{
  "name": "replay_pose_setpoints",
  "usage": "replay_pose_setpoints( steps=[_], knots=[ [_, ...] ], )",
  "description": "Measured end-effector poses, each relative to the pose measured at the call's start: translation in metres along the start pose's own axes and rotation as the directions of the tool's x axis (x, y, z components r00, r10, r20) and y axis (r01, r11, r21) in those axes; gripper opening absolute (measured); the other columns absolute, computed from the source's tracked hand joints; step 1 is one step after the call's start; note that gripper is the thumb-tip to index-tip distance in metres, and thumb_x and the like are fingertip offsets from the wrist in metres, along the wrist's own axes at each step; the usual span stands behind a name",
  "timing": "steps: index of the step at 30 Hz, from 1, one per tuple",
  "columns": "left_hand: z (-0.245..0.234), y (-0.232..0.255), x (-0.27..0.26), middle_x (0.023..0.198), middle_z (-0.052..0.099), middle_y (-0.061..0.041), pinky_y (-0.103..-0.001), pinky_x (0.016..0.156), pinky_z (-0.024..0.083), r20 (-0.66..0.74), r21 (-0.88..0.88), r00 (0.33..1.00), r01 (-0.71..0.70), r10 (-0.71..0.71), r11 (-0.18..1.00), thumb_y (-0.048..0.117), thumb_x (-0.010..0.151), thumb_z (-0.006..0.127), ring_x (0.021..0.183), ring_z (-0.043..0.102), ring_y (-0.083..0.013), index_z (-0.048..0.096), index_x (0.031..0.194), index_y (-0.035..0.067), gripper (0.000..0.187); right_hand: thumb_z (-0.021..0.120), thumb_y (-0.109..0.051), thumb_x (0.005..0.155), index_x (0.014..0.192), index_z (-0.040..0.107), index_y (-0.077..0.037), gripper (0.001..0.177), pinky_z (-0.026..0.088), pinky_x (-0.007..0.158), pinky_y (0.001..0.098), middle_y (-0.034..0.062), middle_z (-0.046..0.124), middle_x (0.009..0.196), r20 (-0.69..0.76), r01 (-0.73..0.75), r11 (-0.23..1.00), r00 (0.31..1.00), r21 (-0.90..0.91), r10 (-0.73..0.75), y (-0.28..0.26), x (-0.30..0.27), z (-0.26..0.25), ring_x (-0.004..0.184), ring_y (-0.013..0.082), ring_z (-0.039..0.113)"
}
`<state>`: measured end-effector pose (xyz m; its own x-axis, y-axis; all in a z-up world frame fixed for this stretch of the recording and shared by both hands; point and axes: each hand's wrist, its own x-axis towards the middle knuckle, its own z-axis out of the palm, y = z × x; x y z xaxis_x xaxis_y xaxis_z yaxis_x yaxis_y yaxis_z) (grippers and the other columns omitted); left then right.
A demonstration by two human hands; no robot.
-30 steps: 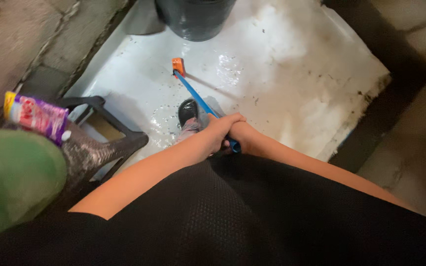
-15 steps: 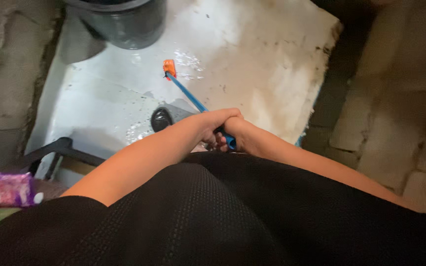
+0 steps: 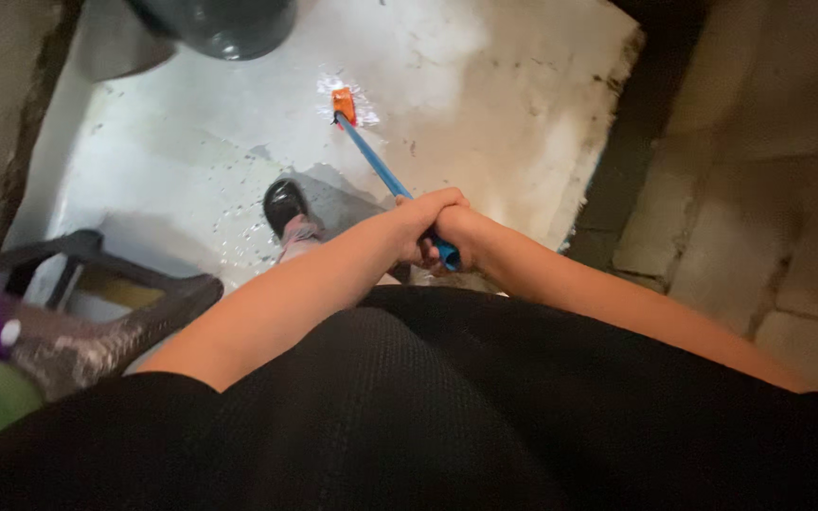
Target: The person pours water from an orange cup into a squat toilet and then uses a blue-handled brush to scrub the floor around the toilet. The person repeatedly scrubs the wet floor area.
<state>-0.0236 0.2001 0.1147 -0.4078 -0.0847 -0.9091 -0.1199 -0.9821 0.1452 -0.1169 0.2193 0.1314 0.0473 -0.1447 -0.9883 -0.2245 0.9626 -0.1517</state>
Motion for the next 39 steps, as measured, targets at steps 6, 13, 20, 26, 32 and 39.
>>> replay_pose_setpoints(
  steps=[6, 13, 20, 26, 32, 39],
  knots=[
    [-0.033, -0.049, -0.009, 0.065, 0.049, -0.009, -0.028, 0.034, 0.036, -0.144, -0.223, 0.987, -0.101, 0.070, 0.970, 0.053, 0.072, 0.071, 0.038, 0.036, -0.0152, 0.057, 0.085, 0.009, 0.048, 0.054, -0.064, 0.095, 0.064, 0.041, -0.016, 0.058, 0.025, 0.034, 0.0263, -0.0010, 0.040, 0.046, 0.226, 0.024, 0.993, 0.974, -0.112, 0.002, 0.007, -0.008, 0.049, 0.033, 0.0110, 0.037],
    [-0.080, -0.089, -0.033, 0.062, 0.048, -0.007, -0.031, 0.033, 0.040, -0.382, -0.314, 0.917, -0.246, 0.115, 0.917, 0.050, 0.068, 0.076, 0.036, 0.036, -0.0159, 0.059, 0.089, 0.008, 0.049, 0.057, -0.047, 0.099, 0.069, 0.049, -0.010, 0.049, 0.032, 0.037, 0.0294, 0.0032, 0.048, 0.050, 0.168, 0.144, 0.978, 0.979, -0.154, -0.118, 0.019, 0.006, 0.107, 0.038, 0.0131, 0.041],
    [-0.032, -0.079, -0.005, 0.058, 0.049, -0.007, -0.026, 0.033, 0.036, -0.192, -0.147, 0.978, -0.106, 0.077, 0.983, 0.054, 0.072, 0.075, 0.035, 0.039, -0.0131, 0.042, 0.085, 0.013, 0.054, 0.054, -0.043, 0.100, 0.073, 0.051, -0.009, 0.044, 0.035, 0.038, 0.0288, 0.0035, 0.050, 0.054, 0.089, 0.126, 0.992, 0.988, 0.022, -0.128, 0.040, -0.009, 0.054, 0.040, 0.0133, 0.043],
    [0.022, -0.045, 0.034, 0.051, 0.045, -0.003, -0.023, 0.029, 0.032, -0.012, 0.110, 0.997, 0.079, -0.078, 0.991, 0.062, 0.072, 0.072, 0.031, 0.036, -0.0108, 0.053, 0.072, 0.014, 0.051, 0.051, -0.040, 0.101, 0.077, 0.052, -0.007, 0.040, 0.037, 0.040, 0.0282, 0.0038, 0.052, 0.057, -0.038, 0.131, 0.974, 0.991, 0.185, -0.126, 0.050, -0.005, -0.004, 0.042, 0.0134, 0.046],
    [0.060, -0.022, 0.057, 0.050, 0.049, -0.001, -0.025, 0.030, 0.037, 0.124, 0.130, 0.987, -0.114, 0.098, 0.985, 0.052, 0.076, 0.074, 0.032, 0.039, -0.0096, 0.055, 0.067, 0.016, 0.042, 0.049, -0.036, 0.102, 0.081, 0.053, -0.006, 0.037, 0.039, 0.041, 0.0276, 0.0041, 0.054, 0.060, -0.093, 0.158, 0.946, 0.986, 0.284, -0.137, 0.051, 0.004, -0.051, 0.044, 0.0136, 0.048],
    [0.067, -0.039, 0.039, 0.057, 0.046, 0.000, -0.025, 0.031, 0.035, -0.144, 0.021, 0.966, -0.212, 0.213, 0.977, 0.051, 0.074, 0.079, 0.036, 0.037, -0.0086, 0.049, 0.102, 0.010, 0.058, 0.046, -0.032, 0.103, 0.086, 0.055, -0.004, 0.034, 0.042, 0.042, 0.0270, 0.0044, 0.056, 0.063, -0.005, 0.156, 0.947, 0.987, 0.280, -0.161, 0.056, 0.005, -0.054, 0.046, 0.0138, 0.050]
  ],
)
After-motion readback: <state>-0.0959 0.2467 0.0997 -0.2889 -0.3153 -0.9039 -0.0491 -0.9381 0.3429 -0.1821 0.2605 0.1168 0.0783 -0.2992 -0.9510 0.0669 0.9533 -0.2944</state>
